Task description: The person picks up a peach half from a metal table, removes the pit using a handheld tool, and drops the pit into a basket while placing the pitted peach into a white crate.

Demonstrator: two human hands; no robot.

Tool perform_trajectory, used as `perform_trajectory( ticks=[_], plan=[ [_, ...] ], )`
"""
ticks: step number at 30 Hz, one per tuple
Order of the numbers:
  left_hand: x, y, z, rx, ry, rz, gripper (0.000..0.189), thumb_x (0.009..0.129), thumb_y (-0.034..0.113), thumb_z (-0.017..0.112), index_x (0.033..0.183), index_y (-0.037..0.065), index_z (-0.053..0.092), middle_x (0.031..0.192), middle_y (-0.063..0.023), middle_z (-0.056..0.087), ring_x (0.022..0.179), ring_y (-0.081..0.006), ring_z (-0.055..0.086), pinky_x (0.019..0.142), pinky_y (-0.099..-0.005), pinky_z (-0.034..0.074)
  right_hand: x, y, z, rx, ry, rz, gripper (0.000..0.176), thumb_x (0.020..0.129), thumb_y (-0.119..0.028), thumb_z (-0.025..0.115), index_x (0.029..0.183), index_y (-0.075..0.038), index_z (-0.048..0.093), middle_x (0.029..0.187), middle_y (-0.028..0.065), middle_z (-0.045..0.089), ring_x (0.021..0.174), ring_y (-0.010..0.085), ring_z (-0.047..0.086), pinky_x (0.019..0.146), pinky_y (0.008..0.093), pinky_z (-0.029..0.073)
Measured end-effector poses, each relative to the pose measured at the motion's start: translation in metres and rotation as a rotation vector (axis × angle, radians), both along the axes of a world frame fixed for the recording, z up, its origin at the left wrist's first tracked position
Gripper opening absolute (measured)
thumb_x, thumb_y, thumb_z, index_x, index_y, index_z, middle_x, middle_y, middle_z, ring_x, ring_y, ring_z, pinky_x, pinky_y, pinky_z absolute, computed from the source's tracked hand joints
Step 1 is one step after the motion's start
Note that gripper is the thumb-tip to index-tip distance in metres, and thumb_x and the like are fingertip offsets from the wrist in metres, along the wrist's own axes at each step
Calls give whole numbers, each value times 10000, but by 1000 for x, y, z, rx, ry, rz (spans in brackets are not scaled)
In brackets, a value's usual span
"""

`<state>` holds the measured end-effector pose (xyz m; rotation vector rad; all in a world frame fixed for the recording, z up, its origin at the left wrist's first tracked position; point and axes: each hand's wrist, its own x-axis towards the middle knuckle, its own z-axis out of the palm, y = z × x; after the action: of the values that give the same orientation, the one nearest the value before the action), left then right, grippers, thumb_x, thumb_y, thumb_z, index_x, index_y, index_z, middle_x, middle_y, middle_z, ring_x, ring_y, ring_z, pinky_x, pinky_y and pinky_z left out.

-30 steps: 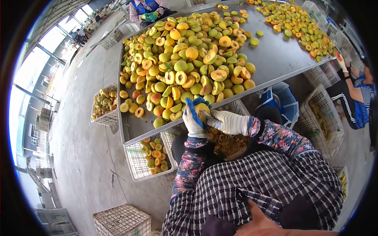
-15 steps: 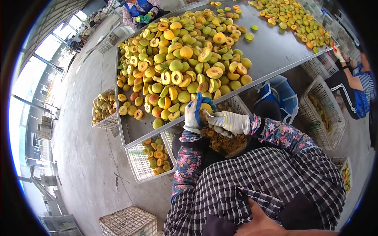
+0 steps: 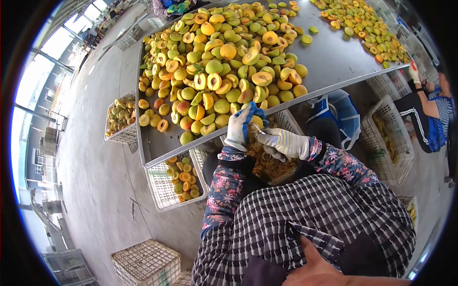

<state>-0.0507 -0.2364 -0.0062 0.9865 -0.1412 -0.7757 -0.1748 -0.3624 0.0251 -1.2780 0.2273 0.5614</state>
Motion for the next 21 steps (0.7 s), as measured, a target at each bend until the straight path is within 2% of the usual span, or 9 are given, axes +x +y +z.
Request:
perform_trajectory(
  ticks=[5,6,9,12,15,16,17,19,21],
  plan=[
    [-3,-2,-10,-69,89,-27,407,961,345,630,989,-60,616,864,-144,670,694,-292,686,605,-402,593,-7,-4,-4,313,188,-33,421,975,-532,536,961,-112,554,578,-61,427,421,65,387,391,230,291],
    [-5,-4,-18,-60,-135,15,378,969,320,623,996,-57,639,851,-137,680,697,-279,684,594,-383,586,-7,-3,-2,242,182,-53,414,986,-516,522,966,-103,550,582,-53,442,414,71,395,391,240,311],
    [2,-11,-24,25,-73,177,337,976,273,618,1020,-57,668,860,-123,702,700,-228,676,610,-341,575,-9,3,2,-101,-19,-35,391,996,-491,513,971,-102,547,604,-39,468,421,81,423,387,259,338],
    [3,-5,-14,255,-189,284,279,966,227,643,986,-42,711,858,-52,722,663,-82,595,595,-217,463,-11,-6,-1,-154,-36,20,373,999,-461,520,970,-90,542,645,-29,486,470,77,468,421,266,377],
    [9,15,-22,132,-127,422,242,961,210,650,972,-20,723,849,-6,721,603,-24,540,521,-175,383,-15,-16,-13,-475,-158,183,382,990,-426,541,1021,-45,548,728,73,595,598,214,606,551,332,477],
    [12,29,-28,130,-123,435,243,966,201,640,995,-29,714,869,-19,725,616,-35,562,529,-183,403,-16,-24,-25,-792,-549,204,388,980,-373,548,1097,-3,542,872,209,661,835,389,656,749,420,506],
    [16,45,-33,128,-121,450,245,971,191,630,1017,-37,706,889,-33,728,629,-46,585,537,-191,424,-17,-26,-11,-940,-449,264,410,967,-361,550,1150,5,538,974,285,650,986,470,605,858,474,478],
    [6,79,-10,103,-46,395,251,974,195,625,1009,-40,706,835,-30,709,652,-77,602,584,-219,471,-24,-36,-22,-1078,-446,292,359,949,-334,578,1103,-10,551,879,272,642,877,467,617,748,493,486],
    [1,122,2,599,-374,457,254,963,206,641,1037,-30,700,828,-30,710,677,-106,641,628,-260,514,-28,-41,-12,-1136,-360,387,347,938,-335,590,1057,-11,554,856,261,646,868,455,626,742,494,488]
  ],
)
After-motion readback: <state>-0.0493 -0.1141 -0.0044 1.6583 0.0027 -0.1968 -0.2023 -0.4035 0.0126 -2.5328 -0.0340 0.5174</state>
